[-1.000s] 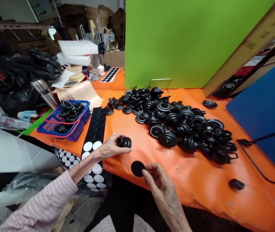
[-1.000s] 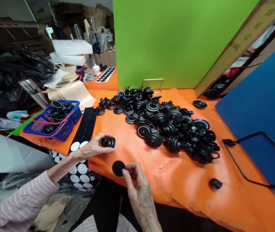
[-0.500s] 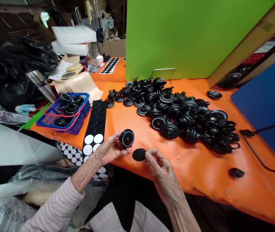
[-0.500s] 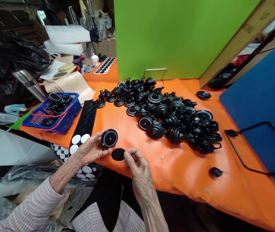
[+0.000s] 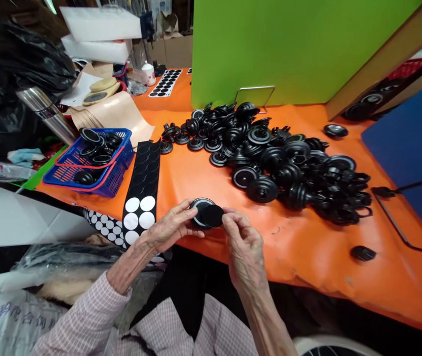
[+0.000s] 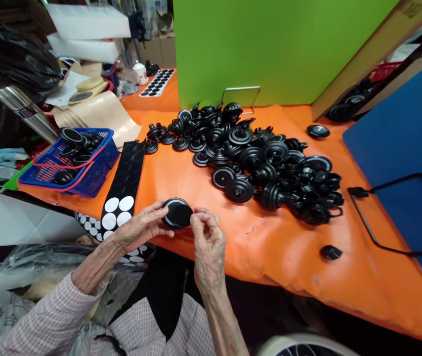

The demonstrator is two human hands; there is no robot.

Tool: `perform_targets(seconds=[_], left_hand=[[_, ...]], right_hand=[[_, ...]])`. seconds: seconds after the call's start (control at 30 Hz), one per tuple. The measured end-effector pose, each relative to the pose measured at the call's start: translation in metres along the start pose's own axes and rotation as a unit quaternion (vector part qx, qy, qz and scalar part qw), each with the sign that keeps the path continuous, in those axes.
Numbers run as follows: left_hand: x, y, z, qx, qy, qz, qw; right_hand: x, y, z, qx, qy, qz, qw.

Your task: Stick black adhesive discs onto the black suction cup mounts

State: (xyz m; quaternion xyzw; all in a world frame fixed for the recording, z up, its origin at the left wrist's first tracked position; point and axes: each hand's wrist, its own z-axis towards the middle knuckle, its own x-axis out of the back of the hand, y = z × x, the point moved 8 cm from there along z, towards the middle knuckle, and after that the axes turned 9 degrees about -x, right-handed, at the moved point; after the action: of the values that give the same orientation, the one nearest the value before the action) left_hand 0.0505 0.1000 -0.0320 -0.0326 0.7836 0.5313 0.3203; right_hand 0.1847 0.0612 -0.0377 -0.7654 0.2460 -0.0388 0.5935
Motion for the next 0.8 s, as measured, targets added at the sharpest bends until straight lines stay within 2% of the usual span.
perform_targets(seconds=[0.23, 0.8], left_hand=[[-0.0007, 0.003, -0.0045, -0.021, 0.008, 0.044, 0.999], [0.0028, 0.002, -0.0064, -0.016, 0.018, 0.07, 0.997]], right_hand=[[-0.0053, -0.0017, -0.003, 0.029, 0.008, -0.042, 0.999], [-0.0107, 0.0031, -0.002, 0.026, 0.024, -0.09, 0.995]])
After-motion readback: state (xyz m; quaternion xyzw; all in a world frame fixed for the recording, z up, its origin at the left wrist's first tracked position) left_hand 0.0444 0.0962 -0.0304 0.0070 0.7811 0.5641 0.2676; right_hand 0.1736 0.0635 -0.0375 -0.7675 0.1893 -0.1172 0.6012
